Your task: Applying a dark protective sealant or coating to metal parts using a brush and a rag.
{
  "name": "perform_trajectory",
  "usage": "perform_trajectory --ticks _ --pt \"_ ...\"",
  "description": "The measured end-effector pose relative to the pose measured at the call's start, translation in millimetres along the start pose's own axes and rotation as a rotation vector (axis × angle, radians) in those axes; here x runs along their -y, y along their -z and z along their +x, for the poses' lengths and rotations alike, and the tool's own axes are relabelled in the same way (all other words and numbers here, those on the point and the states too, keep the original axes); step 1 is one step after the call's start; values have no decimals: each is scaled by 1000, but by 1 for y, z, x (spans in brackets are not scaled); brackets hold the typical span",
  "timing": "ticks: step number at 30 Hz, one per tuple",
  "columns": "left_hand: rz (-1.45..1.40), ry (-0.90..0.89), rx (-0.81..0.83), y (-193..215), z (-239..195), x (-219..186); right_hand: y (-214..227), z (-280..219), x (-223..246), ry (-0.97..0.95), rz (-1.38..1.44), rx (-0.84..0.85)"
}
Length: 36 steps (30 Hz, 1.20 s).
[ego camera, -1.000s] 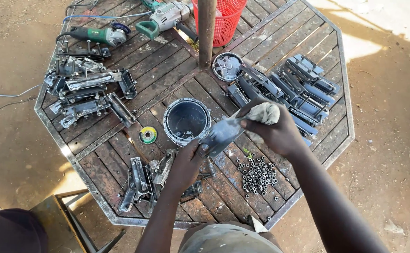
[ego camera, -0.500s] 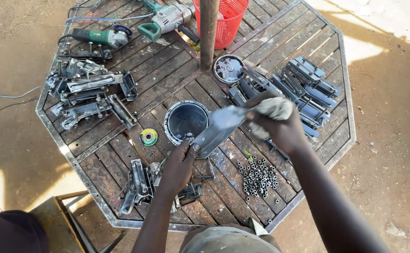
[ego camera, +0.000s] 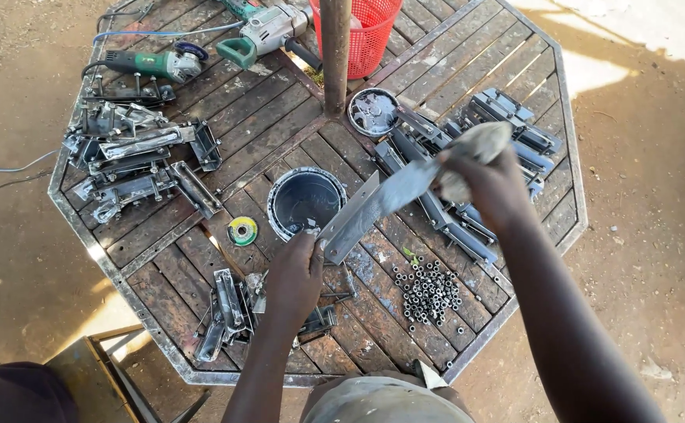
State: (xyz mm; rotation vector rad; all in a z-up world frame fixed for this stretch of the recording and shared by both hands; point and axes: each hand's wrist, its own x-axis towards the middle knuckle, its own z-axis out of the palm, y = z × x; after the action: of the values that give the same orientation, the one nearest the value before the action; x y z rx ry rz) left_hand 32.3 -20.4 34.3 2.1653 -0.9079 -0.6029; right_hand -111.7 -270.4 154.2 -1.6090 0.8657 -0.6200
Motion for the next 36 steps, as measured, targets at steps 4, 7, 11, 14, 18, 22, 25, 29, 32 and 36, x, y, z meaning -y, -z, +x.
perform_trajectory --ticks 4,7,11,14,18,22,25,29,32,36 --pt "75 -83 33 -3 0 -13 -29 -24 11 -156 -13 126" --pt "67 -97 16 -2 -5 -21 -37 -20 -3 -190 -21 240" --pt "130 -123 -41 -5 -14 -6 -6 12 -27 -97 -134 121" --pt "138 -90 -58 -19 -14 20 12 29 -36 3 -161 -2" --pt "148 -92 -76 -7 -13 -7 -7 1 -17 -62 1 57" --pt "139 -82 -64 -6 -5 -13 -22 -13 -26 -146 -42 202" --pt "33 6 -56 -7 -10 -7 -2 11 -54 -80 -14 29" --pt "-1079 458 59 -21 -18 4 14 20 -63 -28 88 -221" --pt "-1780 573 202 -45 -10 26 6 1 -53 -44 208 -200" --pt "-2114 549 293 -63 -10 32 5 -7 -60 78 255 5"
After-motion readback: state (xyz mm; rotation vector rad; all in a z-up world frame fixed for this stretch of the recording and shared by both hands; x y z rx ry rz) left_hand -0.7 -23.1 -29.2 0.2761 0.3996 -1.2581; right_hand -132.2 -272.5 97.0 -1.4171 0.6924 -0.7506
